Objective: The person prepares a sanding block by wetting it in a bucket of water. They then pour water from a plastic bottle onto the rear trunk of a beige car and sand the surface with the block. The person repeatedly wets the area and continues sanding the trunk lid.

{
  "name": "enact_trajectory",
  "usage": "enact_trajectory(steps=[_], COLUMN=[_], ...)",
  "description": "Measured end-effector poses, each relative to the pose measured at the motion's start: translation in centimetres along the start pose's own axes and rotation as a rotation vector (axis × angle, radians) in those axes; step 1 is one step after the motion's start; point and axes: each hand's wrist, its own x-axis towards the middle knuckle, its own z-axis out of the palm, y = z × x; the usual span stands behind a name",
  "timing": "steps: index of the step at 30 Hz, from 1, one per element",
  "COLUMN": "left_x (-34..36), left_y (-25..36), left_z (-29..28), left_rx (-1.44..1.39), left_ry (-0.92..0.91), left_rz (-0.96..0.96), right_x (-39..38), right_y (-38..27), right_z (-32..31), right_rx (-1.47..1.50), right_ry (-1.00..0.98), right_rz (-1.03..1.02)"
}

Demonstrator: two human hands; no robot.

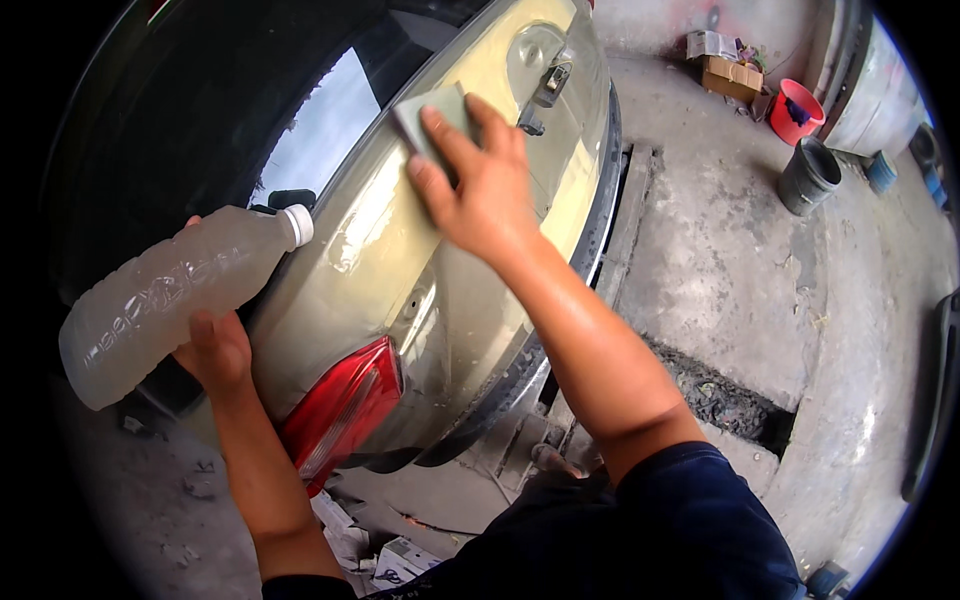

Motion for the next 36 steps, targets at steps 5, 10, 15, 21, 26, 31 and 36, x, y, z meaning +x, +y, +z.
enact_trajectory(steps=[5, 10, 15, 21, 26, 31, 36], left_x=[-0.8, 0.1, -0.7, -0.8, -0.8, -1.3, -1.0], left_y=[-1.0, -0.4, -0.4, -0.7, -1.0, -0.4, -0.1], left_z=[-1.5, -1.6, -0.7, -0.7, -1.5, -0.8, -0.5], left_rx=[-0.009, -0.216, 0.025, 0.062, -0.002, 0.009, -0.025], left_ry=[-0.060, -0.238, -0.116, -0.061, -0.154, -0.063, -0.068], left_rz=[0.003, 0.066, -0.002, -0.012, 0.031, -0.025, -0.014], right_x=[-9.1, -8.6, -1.3, -13.3, -4.6, -10.8, -13.5], right_y=[-4.2, -2.4, 1.7, -2.7, 0.9, -0.7, 1.0], right_z=[1.0, 1.7, 1.8, 2.2, 1.8, 2.0, 0.8], right_rx=[0.086, 0.128, 0.049, 0.191, 0.124, 0.196, 0.240], right_ry=[-0.097, -0.024, 0.163, -0.051, 0.098, -0.019, -0.177], right_rz=[-0.164, -0.142, 0.039, -0.183, -0.048, -0.216, -0.380])
